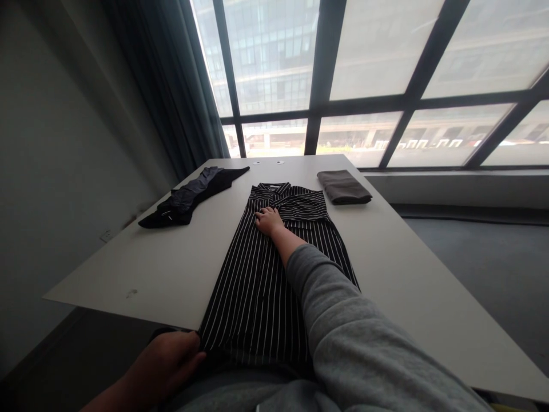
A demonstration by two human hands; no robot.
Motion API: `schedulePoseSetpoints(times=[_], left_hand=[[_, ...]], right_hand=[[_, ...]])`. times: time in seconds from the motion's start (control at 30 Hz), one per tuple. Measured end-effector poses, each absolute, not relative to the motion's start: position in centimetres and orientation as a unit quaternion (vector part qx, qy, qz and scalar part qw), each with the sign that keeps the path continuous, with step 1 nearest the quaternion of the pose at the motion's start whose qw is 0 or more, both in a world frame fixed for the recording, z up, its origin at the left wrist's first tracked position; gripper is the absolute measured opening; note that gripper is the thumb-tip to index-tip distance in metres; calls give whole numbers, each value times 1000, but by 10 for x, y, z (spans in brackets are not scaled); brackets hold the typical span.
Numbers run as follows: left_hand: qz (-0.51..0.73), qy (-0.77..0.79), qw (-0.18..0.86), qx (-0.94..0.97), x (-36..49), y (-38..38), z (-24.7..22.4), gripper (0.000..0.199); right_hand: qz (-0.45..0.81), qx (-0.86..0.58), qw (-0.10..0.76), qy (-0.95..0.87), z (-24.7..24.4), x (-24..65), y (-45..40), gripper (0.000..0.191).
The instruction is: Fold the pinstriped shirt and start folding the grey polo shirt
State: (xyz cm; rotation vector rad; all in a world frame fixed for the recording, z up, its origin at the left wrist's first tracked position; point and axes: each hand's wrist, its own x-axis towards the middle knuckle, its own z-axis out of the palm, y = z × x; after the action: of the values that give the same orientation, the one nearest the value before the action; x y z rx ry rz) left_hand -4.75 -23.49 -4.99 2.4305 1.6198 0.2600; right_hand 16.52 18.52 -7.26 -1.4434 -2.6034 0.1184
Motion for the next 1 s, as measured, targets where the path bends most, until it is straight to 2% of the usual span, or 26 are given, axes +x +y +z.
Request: schedulePoseSetpoints(times=[0.13,0.33,0.4,0.6,0.83,1.0], left_hand=[[144,518,23,843,-42,-216,-54,9],[59,434,-13,899,-51,-209,-68,19],[51,407,-18,912,-57,-207,-65,19],[70,368,-32,927,-62,-178,-56,41],[54,373,-22,926,-63,-170,-68,47],[14,380,90,921,-57,-166,-30,65]], right_hand=[[50,-483,70,-871,-73,165,186,61],[52,-485,74,-870,-74,164,186,60],[53,-486,78,-869,-73,164,185,60],[57,-488,83,-867,-71,164,184,60],[58,-485,85,-868,-70,165,184,59],[64,-486,76,-868,-65,164,179,60]])
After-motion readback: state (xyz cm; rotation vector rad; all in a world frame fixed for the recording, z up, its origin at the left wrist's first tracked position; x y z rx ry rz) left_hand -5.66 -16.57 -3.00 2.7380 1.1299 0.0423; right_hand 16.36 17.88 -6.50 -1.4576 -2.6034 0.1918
